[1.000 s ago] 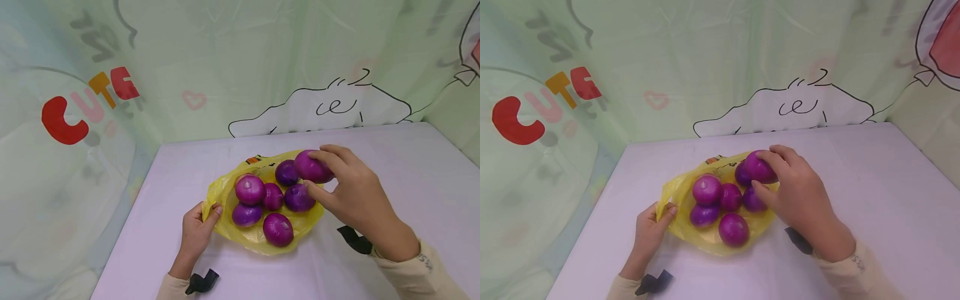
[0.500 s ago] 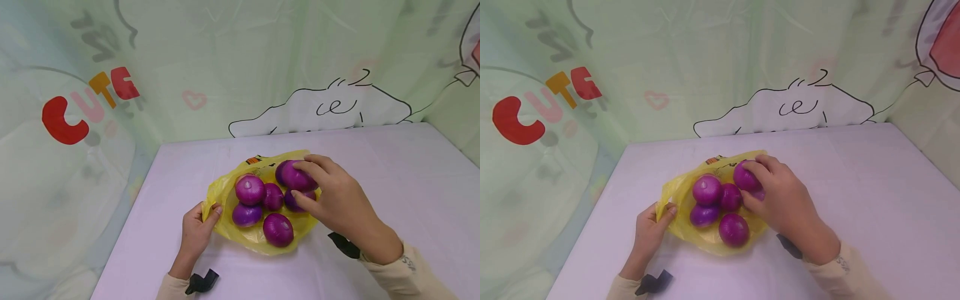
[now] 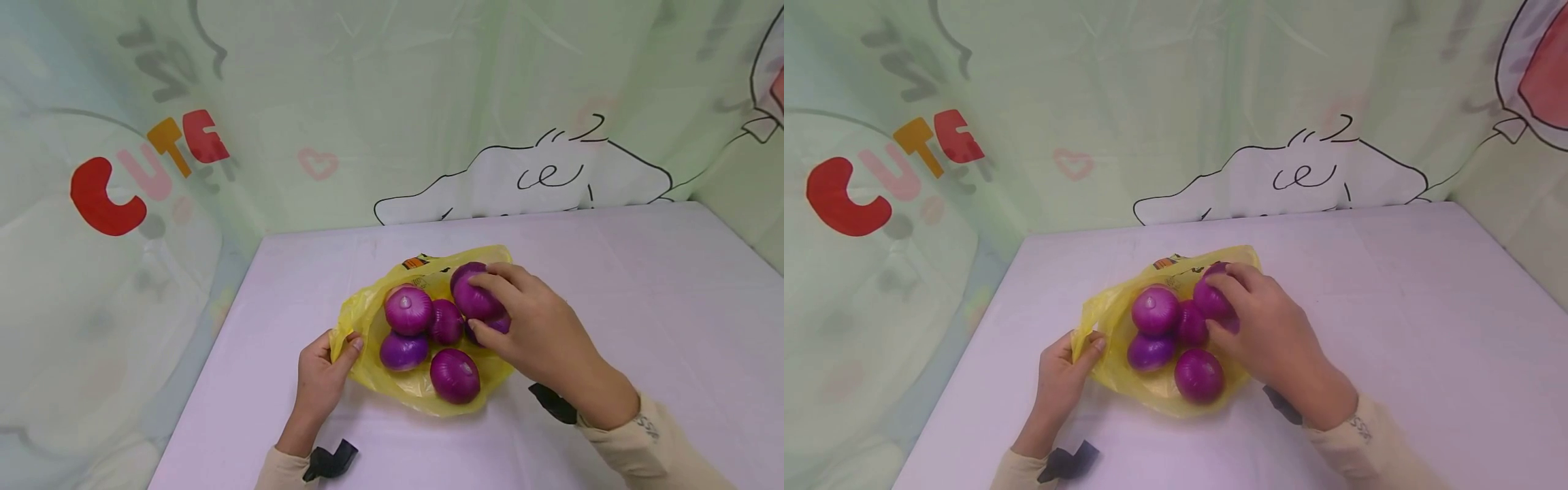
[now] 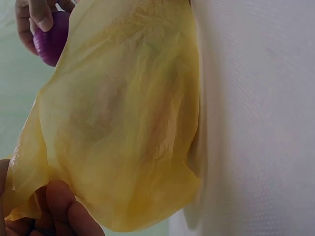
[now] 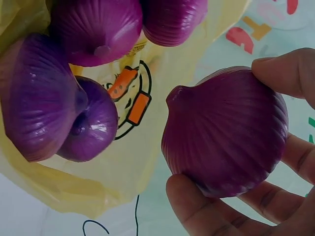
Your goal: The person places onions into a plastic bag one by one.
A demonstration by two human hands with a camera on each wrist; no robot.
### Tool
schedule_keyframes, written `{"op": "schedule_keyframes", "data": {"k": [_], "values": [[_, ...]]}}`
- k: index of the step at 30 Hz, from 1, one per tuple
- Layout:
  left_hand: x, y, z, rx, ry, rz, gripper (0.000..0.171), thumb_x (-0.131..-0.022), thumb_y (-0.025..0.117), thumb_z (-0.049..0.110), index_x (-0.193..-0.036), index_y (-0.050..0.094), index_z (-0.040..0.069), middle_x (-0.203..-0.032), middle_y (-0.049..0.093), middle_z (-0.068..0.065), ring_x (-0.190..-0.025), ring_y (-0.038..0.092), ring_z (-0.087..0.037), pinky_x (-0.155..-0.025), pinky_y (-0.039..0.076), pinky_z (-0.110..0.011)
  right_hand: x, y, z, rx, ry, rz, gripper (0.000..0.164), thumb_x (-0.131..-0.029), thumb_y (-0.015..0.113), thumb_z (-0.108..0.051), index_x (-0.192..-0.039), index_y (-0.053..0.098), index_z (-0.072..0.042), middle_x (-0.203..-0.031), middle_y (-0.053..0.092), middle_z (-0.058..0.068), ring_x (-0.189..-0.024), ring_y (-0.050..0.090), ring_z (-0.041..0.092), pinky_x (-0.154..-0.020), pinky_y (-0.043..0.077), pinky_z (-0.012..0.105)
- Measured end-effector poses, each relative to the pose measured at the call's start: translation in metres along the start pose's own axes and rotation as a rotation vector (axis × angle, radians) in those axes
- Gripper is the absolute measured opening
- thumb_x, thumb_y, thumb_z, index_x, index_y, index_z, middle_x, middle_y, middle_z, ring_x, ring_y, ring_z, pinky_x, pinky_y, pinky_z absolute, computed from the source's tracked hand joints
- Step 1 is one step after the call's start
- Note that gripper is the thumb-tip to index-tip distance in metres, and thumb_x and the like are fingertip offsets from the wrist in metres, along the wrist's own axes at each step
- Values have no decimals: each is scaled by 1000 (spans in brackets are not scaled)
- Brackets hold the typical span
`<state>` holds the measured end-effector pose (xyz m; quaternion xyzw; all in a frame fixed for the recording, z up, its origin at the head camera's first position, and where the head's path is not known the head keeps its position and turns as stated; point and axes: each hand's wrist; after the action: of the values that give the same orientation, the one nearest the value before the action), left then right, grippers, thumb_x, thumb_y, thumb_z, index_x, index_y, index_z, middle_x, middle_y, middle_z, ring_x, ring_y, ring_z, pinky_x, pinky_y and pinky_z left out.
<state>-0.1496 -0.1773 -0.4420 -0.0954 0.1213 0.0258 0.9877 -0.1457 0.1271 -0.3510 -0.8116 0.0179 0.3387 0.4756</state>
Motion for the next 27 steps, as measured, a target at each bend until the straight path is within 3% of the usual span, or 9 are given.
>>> {"op": "schedule_keyframes", "data": {"k": [14, 27], "values": [[0, 0, 2, -5, -6, 3, 11, -96, 75, 7, -102, 75, -2, -90, 72, -16, -73, 64, -12, -65, 56, -23, 1, 10, 0, 12, 54, -102, 53, -78, 91, -16, -126, 69, -7, -129, 63, 21, -108, 66, 40, -79, 61, 55], [1, 0, 2, 1, 1, -1, 12, -96, 74, 8, -103, 75, -2, -91, 72, -15, -73, 65, -13, -65, 57, -24, 4, 15, 1, 22, 56, -125, 53, -79, 90, -16, -126, 69, -7, -130, 63, 21, -109, 66, 39, -79, 61, 54]]}}
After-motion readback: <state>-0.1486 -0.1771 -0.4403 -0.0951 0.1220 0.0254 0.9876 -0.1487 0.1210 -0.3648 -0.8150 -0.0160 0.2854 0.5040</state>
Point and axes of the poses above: each hand's wrist, its own x-axis away from the middle knuckle, its own y-axis out of the palm, z = x × y
